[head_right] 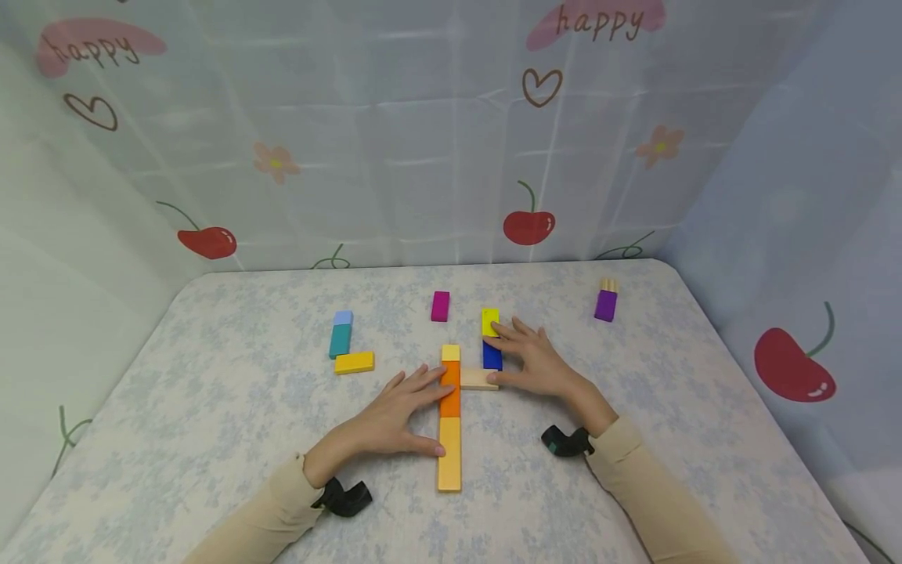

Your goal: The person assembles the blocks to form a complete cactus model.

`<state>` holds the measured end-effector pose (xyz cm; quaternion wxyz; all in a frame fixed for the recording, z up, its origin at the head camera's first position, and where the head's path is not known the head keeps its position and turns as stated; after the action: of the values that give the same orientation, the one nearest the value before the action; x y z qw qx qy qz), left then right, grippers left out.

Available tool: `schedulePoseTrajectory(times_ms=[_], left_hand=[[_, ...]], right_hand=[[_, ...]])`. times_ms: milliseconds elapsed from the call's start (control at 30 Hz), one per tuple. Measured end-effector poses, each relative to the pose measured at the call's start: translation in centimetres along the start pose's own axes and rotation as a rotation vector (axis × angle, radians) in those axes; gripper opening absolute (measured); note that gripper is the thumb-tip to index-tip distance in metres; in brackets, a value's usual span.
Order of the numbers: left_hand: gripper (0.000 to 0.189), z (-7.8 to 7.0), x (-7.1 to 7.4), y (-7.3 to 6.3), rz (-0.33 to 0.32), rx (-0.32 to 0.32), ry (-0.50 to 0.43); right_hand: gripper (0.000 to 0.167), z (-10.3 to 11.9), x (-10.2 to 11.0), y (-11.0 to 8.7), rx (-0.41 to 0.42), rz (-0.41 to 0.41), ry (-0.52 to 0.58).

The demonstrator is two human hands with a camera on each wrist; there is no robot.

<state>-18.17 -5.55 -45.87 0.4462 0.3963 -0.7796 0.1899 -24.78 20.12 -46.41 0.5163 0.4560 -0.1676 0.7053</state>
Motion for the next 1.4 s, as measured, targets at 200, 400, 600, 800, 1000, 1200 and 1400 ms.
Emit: schedulePoseTrajectory(times_ms=[200,400,600,800,1000,1200,1400], left_hand=[[0.080,-0.7,1.2,0.3,-0.027,0.019,0.018],[0.069,-0.2,4.7,3.0,-0.239,0.080,-0.032],[0.063,2.1,6.7,6.8,-0.397,0.111,-0.160],[0.068,3.9,6.6,9.4,-0.366,0.253,-0.281],[0.072,5.3,5.6,10.9,-0.355,0.367,-0.386],[0.075,6.9,4.9,12.3,-0.362,0.456,-0.495],[0.078,7.7,4.6,13.0,-0.338,0.458,-0.532]], right_hand=[[0.067,0.1,0.0,-0.1,-0.012,0.009,0.002],[0.068,0.2,0.0,-0.1,-0.005,0.004,0.017],[0.068,0.0,0.1,-0.2,-0.016,0.009,0.017],[0.068,-0.1,0.1,-0.2,-0.021,0.011,0.029],[0.068,0.0,0.0,-0.2,-0.027,0.018,0.041],[0.069,0.1,0.2,-0.2,-0.020,0.013,0.027],[0.068,0.1,0.1,-0.3,-0.010,0.011,0.030]])
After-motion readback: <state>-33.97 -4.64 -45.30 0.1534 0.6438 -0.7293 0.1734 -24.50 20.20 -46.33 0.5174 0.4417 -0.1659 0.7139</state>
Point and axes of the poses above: each hand's wrist, its own y-axis towards the middle knuckle, its own x-axis out of the back of the hand, z = x × y, the point moved 3 cm from there along y, towards the middle knuckle, and after that the axes turned 11 degrees about -z, right-handed, at the moved point
